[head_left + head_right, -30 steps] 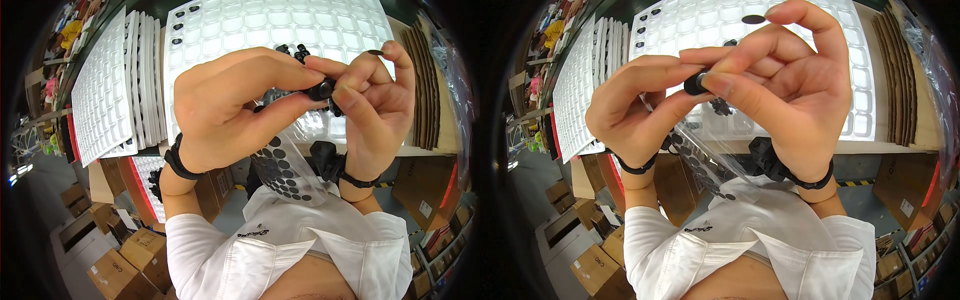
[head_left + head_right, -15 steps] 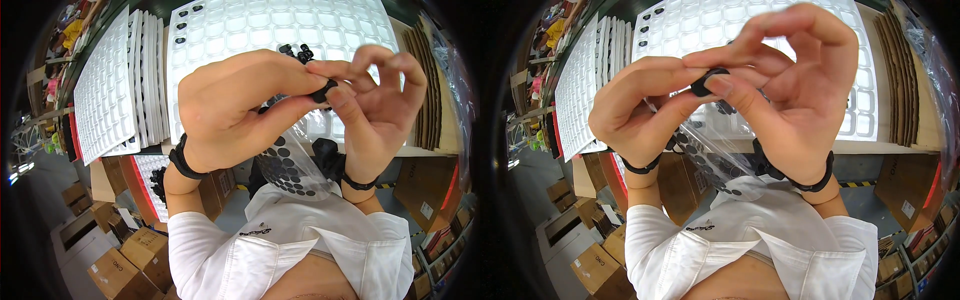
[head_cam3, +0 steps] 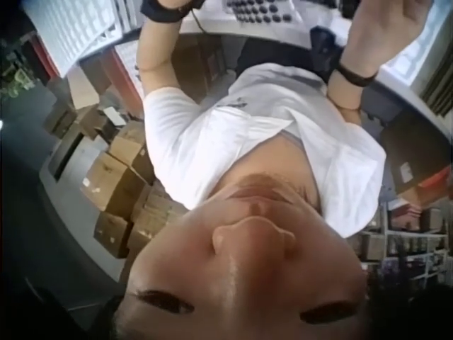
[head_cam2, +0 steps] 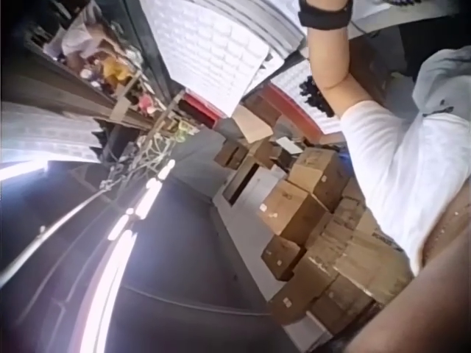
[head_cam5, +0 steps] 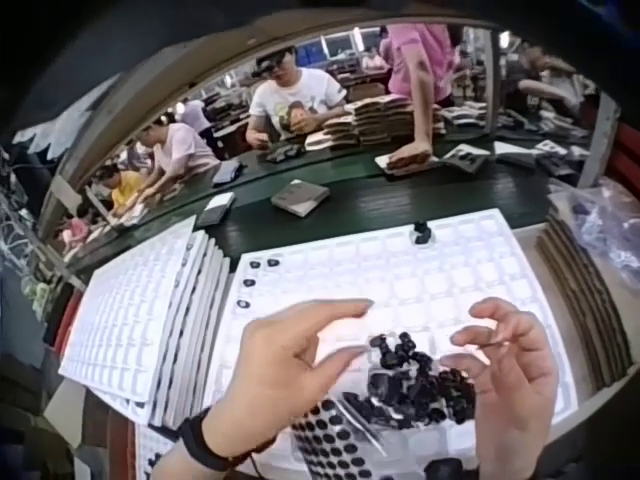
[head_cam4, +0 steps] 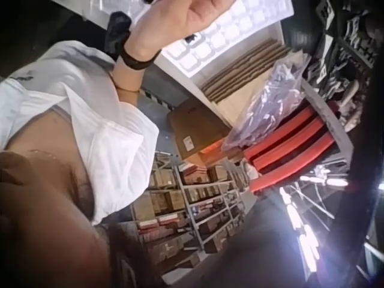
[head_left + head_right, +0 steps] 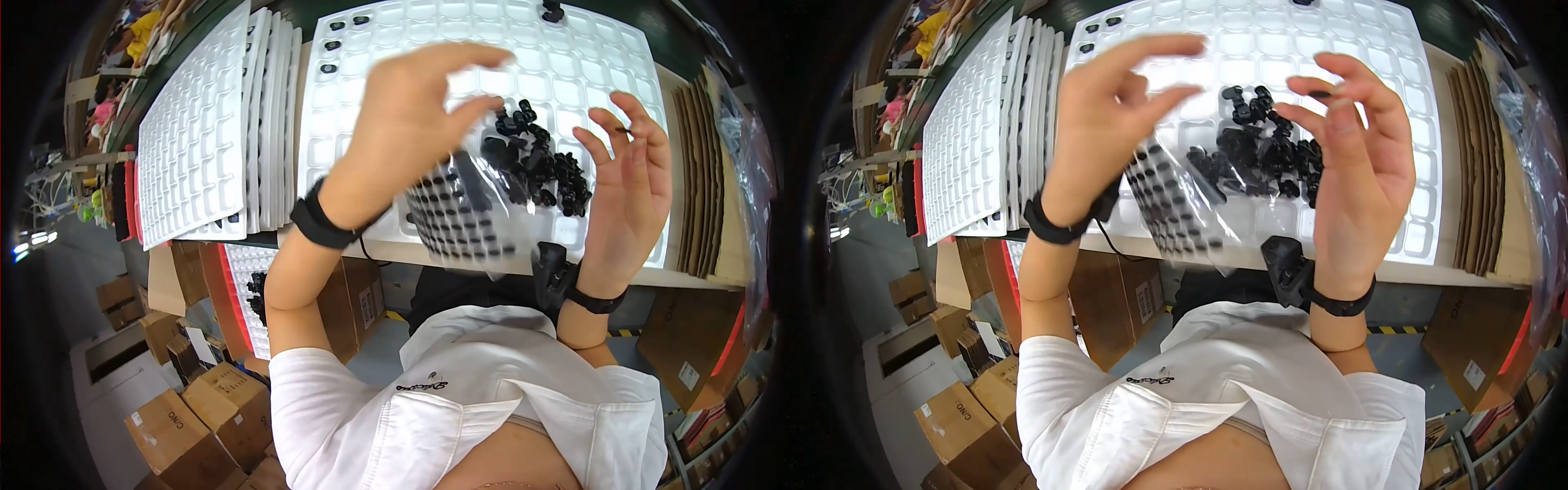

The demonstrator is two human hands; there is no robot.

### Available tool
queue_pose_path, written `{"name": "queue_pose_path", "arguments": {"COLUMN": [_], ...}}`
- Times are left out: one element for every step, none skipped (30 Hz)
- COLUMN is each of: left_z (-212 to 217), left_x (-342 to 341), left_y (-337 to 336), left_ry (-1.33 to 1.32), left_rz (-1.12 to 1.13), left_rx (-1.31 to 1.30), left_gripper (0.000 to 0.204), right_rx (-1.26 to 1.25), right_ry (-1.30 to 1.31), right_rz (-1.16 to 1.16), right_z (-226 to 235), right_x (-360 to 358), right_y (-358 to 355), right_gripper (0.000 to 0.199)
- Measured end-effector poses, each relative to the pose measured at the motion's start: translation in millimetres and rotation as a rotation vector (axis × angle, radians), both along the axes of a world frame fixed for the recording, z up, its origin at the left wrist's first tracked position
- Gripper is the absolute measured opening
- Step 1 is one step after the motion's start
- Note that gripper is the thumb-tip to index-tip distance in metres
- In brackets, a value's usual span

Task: The person peels a sticker from a sheet and applies it to a black plastic component by hand, repeating this process for several components before placing them into a white tray.

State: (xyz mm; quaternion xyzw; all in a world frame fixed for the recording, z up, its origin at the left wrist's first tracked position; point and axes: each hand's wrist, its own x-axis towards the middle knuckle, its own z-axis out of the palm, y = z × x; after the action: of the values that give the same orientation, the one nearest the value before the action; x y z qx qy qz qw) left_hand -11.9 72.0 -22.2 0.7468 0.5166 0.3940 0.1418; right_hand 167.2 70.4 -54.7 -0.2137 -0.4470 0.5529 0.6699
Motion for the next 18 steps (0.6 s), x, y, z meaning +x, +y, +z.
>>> {"name": "queue_pose_path", "arguments": {"left_z": [0.2,0.6,1.3,1.4,-6.5,-18.2,-31.1,-37.5,-48.2,-58.0,-62.4,-66.9,-70.7,-74.3,-77.4,-79.6,-80.7,-81.1], "left_x": [-13.1,-31.4,-46.6,-63.9,-88.9,-116.0,-148.0,-165.5,-177.5,-183.1,-185.6,-189.0,-186.9,-184.9,-183.3,-182.1,-182.8,-176.6], "left_y": [10.3,24.0,37.5,52.8,70.8,88.3,105.5,117.0,128.9,141.0,149.1,154.5,157.6,160.3,163.0,166.2,167.4,167.0], "left_ry": [0.021,0.04,0.027,0.014,0.016,0.016,0.148,0.28,0.28,0.291,0.303,0.313,0.306,0.295,0.283,0.271,0.26,0.291], "left_rz": [0.073,0.144,0.174,0.205,0.23,0.255,0.29,0.324,0.334,0.354,0.374,0.394,0.391,0.395,0.398,0.401,0.397,0.408], "left_rx": [-0.049,-0.097,-0.058,-0.017,-0.016,-0.014,-0.02,-0.028,-0.017,-0.112,-0.206,-0.299,-0.293,-0.314,-0.334,-0.354,-0.348,-0.34], "left_gripper": [0.023,0.023,0.02,0.018,0.014,0.009,0.016,0.024,0.024,0.024,0.025,0.026,0.026,0.026,0.026,0.027,0.027,0.026], "right_rx": [-0.022,-0.044,-0.064,-0.055,-0.07,-0.085,-0.099,-0.088,-0.098,-0.113,-0.126,-0.117,-0.122,-0.128,-0.133,-0.125,-0.132,-0.141], "right_ry": [-0.018,-0.038,-0.057,-0.054,-0.049,-0.045,-0.042,-0.041,-0.053,-0.071,-0.087,-0.09,-0.108,-0.127,-0.146,-0.156,-0.129,-0.11], "right_rz": [-0.011,-0.024,-0.035,-0.026,-0.014,-0.002,0.012,0.019,0.036,0.044,0.052,0.053,0.045,0.037,0.029,0.024,0.038,0.041], "right_z": [0.4,0.8,2.0,3.2,4.5,5.7,6.0,6.4,6.8,5.5,5.1,5.3,5.0,4.7,4.1,3.3,2.7,0.5], "right_x": [1.4,3.0,3.6,3.1,2.8,2.9,2.3,2.5,2.9,3.7,4.1,4.5,6.8,9.0,10.8,10.8,8.8,9.1], "right_y": [0.5,1.3,1.3,1.4,0.9,0.5,1.9,2.4,2.0,2.2,2.5,3.4,3.5,4.0,5.2,7.1,8.6,10.9], "right_gripper": [0.011,0.01,0.01,0.01,0.009,0.009,0.008,0.008,0.008,0.008,0.008,0.008,0.007,0.006,0.006,0.006,0.005,0.005]}}
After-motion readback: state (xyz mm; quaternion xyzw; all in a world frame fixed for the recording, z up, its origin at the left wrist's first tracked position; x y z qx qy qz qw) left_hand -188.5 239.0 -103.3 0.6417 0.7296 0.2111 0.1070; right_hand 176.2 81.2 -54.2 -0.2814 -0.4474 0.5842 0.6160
